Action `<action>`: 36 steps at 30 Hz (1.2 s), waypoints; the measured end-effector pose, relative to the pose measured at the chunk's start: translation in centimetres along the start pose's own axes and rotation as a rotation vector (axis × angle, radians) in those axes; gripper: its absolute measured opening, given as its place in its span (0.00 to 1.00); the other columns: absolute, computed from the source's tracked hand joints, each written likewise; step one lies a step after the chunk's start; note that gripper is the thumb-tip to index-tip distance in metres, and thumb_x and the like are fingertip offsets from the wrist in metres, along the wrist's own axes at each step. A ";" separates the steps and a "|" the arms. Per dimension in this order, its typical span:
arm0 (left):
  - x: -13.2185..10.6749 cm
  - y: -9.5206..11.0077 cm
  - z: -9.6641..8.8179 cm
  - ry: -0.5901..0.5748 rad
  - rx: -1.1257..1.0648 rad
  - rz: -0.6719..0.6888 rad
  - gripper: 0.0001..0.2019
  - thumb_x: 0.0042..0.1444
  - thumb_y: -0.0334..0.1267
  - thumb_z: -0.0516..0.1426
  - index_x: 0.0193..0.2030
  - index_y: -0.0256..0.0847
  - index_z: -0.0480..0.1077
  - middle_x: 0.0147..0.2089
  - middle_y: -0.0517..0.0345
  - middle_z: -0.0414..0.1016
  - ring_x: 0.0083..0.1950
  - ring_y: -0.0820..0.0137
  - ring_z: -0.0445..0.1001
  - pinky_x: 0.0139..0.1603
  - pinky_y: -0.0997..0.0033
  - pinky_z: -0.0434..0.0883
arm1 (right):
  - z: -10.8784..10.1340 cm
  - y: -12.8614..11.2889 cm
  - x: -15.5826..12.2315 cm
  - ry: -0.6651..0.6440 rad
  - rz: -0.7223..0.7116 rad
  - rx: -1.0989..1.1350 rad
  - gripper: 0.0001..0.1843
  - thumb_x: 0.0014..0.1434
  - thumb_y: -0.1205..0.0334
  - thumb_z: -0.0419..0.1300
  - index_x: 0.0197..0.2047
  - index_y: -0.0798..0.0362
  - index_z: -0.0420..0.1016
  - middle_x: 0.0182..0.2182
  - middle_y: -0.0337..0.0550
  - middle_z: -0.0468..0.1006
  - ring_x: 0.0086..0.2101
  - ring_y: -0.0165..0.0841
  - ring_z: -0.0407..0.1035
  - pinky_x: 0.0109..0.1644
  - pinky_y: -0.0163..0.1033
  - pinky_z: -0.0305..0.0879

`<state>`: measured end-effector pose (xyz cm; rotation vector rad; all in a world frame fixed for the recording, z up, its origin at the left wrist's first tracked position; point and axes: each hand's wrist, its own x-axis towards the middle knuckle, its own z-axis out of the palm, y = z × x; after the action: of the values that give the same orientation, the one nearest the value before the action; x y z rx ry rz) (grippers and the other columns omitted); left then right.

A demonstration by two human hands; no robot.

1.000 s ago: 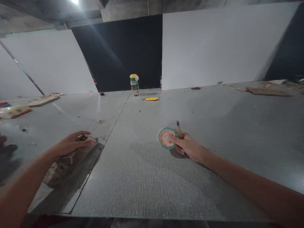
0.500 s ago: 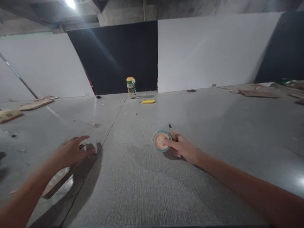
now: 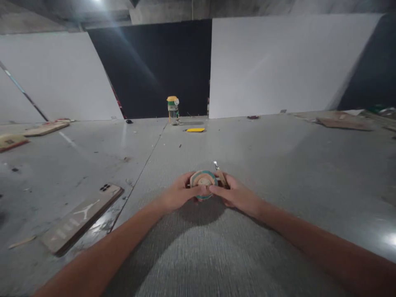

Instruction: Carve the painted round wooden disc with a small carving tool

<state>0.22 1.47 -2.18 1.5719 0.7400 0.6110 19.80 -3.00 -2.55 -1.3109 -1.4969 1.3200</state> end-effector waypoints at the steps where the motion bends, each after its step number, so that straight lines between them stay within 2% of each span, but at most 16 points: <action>1: -0.3 -0.3 -0.4 0.019 -0.024 -0.007 0.24 0.52 0.49 0.61 0.51 0.37 0.67 0.41 0.51 0.71 0.35 0.71 0.70 0.29 0.73 0.70 | -0.1 0.2 0.0 -0.006 -0.021 -0.013 0.22 0.60 0.50 0.59 0.54 0.50 0.63 0.24 0.32 0.63 0.18 0.23 0.53 0.17 0.29 0.49; 3: -0.9 -0.5 -1.2 0.075 -0.070 0.002 0.22 0.50 0.47 0.62 0.50 0.38 0.68 0.41 0.52 0.71 0.33 0.74 0.68 0.29 0.75 0.67 | -0.2 0.5 -0.2 0.020 -0.062 -0.033 0.20 0.62 0.53 0.57 0.55 0.49 0.61 0.28 0.34 0.66 0.19 0.23 0.55 0.19 0.30 0.51; 7: -1.4 -0.3 -1.7 0.155 -0.186 -0.012 0.20 0.48 0.42 0.65 0.47 0.37 0.71 0.40 0.54 0.72 0.33 0.75 0.67 0.30 0.77 0.62 | 0.0 0.6 -1.0 0.078 -0.177 -0.094 0.12 0.66 0.59 0.51 0.52 0.50 0.61 0.28 0.36 0.65 0.22 0.26 0.57 0.24 0.32 0.56; 12: -0.8 -0.8 -1.3 0.086 -0.295 0.031 0.17 0.50 0.43 0.63 0.44 0.36 0.75 0.37 0.53 0.75 0.34 0.73 0.69 0.33 0.76 0.62 | 1.1 0.6 -1.9 -0.001 -0.302 -0.243 0.12 0.67 0.59 0.48 0.52 0.51 0.63 0.28 0.38 0.68 0.26 0.28 0.62 0.28 0.34 0.57; 16: -0.3 -1.5 -1.3 0.062 -0.348 0.045 0.14 0.51 0.41 0.63 0.43 0.37 0.75 0.40 0.52 0.76 0.38 0.71 0.72 0.41 0.73 0.65 | 1.4 0.6 -2.1 0.064 -0.311 -0.303 0.16 0.67 0.59 0.49 0.57 0.51 0.58 0.26 0.37 0.69 0.28 0.31 0.64 0.29 0.35 0.58; 19: -0.2 -1.7 -1.3 0.084 -0.382 0.041 0.13 0.53 0.42 0.62 0.42 0.37 0.75 0.40 0.53 0.76 0.40 0.71 0.72 0.43 0.74 0.66 | 1.3 0.6 -2.2 0.067 -0.332 -0.347 0.13 0.67 0.58 0.49 0.53 0.51 0.62 0.27 0.39 0.70 0.27 0.31 0.64 0.28 0.35 0.57; 22: -0.5 -1.4 -1.0 0.135 -0.442 0.009 0.11 0.52 0.41 0.62 0.40 0.38 0.73 0.40 0.54 0.75 0.40 0.71 0.73 0.41 0.73 0.69 | 1.4 0.5 -2.4 0.036 -0.383 -0.387 0.11 0.67 0.58 0.49 0.50 0.50 0.64 0.29 0.39 0.71 0.27 0.31 0.64 0.28 0.35 0.57; 24: -0.8 -1.0 -0.7 0.118 -0.501 -0.019 0.11 0.53 0.41 0.61 0.41 0.39 0.71 0.42 0.53 0.74 0.42 0.67 0.74 0.41 0.67 0.72 | 1.6 0.5 -2.6 0.036 -0.401 -0.402 0.12 0.67 0.58 0.48 0.52 0.50 0.64 0.30 0.40 0.73 0.28 0.31 0.65 0.29 0.35 0.58; 27: -1.3 -0.3 -0.3 -0.020 -0.556 -0.034 0.14 0.52 0.39 0.61 0.44 0.39 0.67 0.41 0.51 0.74 0.40 0.63 0.76 0.36 0.64 0.75 | 1.8 0.5 -2.8 0.037 -0.385 -0.377 0.15 0.67 0.57 0.48 0.56 0.50 0.60 0.33 0.43 0.75 0.29 0.32 0.67 0.30 0.35 0.60; 30: -1.7 0.0 -0.2 -0.124 -0.535 -0.018 0.23 0.46 0.34 0.63 0.48 0.42 0.62 0.38 0.54 0.74 0.35 0.62 0.78 0.24 0.73 0.72 | 1.7 0.3 -2.8 0.066 -0.372 -0.368 0.15 0.66 0.57 0.49 0.55 0.51 0.62 0.32 0.43 0.76 0.28 0.32 0.68 0.28 0.34 0.60; 32: -1.8 0.1 -0.2 -0.111 -0.492 -0.023 0.23 0.44 0.33 0.63 0.47 0.42 0.59 0.37 0.56 0.73 0.33 0.61 0.78 0.19 0.76 0.69 | 1.5 0.0 -2.6 0.089 -0.370 -0.379 0.13 0.66 0.58 0.50 0.52 0.51 0.64 0.31 0.42 0.76 0.27 0.31 0.68 0.28 0.34 0.60; 36: -1.9 0.2 -0.3 -0.002 -0.307 -0.054 0.21 0.47 0.39 0.63 0.42 0.42 0.56 0.36 0.57 0.72 0.32 0.64 0.78 0.17 0.78 0.67 | 0.8 -0.4 -2.4 0.113 -0.374 -0.417 0.11 0.64 0.60 0.52 0.48 0.50 0.69 0.29 0.40 0.76 0.26 0.31 0.68 0.27 0.33 0.60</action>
<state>-1.22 0.24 -1.89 1.2658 0.6509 0.6495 19.46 -5.49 -2.13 -1.2456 -1.8908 0.7087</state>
